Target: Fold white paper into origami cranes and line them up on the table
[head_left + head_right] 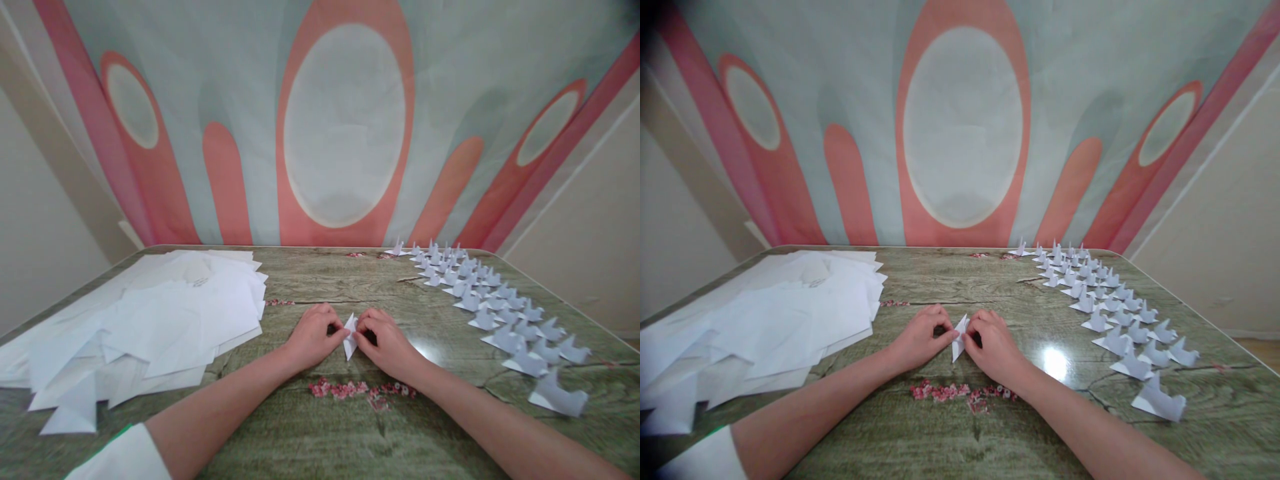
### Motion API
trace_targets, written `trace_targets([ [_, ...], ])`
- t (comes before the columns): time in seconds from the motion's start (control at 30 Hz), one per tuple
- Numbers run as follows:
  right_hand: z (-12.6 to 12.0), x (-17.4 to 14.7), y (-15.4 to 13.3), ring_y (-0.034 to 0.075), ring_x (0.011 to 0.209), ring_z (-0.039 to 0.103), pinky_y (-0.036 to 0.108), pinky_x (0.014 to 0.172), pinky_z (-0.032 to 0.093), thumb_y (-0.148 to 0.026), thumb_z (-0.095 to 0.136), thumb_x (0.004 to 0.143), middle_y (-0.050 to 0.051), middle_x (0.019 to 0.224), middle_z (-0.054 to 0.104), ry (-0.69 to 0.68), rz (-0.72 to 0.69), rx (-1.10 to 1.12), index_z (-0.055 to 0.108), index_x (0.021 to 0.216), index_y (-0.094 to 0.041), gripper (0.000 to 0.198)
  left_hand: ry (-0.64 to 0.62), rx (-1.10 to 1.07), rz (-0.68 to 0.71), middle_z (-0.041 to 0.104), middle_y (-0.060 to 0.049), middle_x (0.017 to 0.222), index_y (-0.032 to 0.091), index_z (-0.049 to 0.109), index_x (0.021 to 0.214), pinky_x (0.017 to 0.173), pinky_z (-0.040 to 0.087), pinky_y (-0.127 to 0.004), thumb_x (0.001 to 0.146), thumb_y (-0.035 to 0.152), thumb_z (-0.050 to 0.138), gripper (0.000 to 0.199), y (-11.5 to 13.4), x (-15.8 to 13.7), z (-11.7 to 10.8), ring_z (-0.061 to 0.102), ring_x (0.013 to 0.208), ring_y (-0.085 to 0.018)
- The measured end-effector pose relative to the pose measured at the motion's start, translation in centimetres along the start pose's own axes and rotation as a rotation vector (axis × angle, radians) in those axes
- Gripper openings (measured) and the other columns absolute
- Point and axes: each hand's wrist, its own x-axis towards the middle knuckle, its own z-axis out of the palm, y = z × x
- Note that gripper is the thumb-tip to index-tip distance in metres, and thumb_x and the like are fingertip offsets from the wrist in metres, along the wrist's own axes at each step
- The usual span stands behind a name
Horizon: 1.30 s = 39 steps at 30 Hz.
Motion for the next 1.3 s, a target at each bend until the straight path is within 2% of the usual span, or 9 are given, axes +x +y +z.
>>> trace_targets([
  [0.4,0.51,0.03,0.46,0.017,0.076,0.05,0.032,0.07,0.04,-0.019,0.054,0.078,0.002,0.075,0.054,0.025,-0.02,-0.008,0.053,0.064,-0.019,0.014,0.013,0.007,-0.003,0.056,-0.002,0.078,0.017,0.061,0.069,0.077,0.039,-0.03,0.076,0.027,0.059,0.013,-0.11,0.0,0.17,0.052,0.081,-0.017],
  [0.77,0.59,0.01,0.29,0.018,0.077,0.048,0.032,0.071,0.038,-0.022,0.057,0.077,0.002,0.076,0.053,0.015,0.056,-0.088,0.05,0.063,-0.019,0.016,0.004,0.091,0.006,0.054,-0.003,0.079,0.017,0.057,0.07,0.075,0.038,-0.031,0.076,0.026,0.057,0.011,0.08,0.0,0.34,0.05,0.082,-0.018],
  [1.03,0.67,0.08,0.42,0.017,0.074,0.047,0.031,0.068,0.037,-0.021,0.057,0.077,0.002,0.074,0.052,0.02,0.027,-0.096,0.05,0.063,-0.019,0.016,0.016,0.098,-0.007,0.054,-0.003,0.083,0.018,0.054,0.081,0.074,0.038,-0.031,0.076,0.028,0.058,0.012,0.03,-0.11,0.37,0.049,0.082,-0.019],
  [1.3,0.64,0.05,0.46,0.017,0.076,0.047,0.031,0.07,0.036,-0.022,0.056,0.078,0.001,0.076,0.052,-0.007,0.052,-0.111,0.051,0.065,-0.019,0.014,-0.024,0.112,-0.002,0.054,-0.003,0.088,0.02,0.055,0.086,0.078,0.037,-0.031,0.08,0.028,0.055,0.01,0.06,-0.13,0.27,0.047,0.087,-0.02],
])
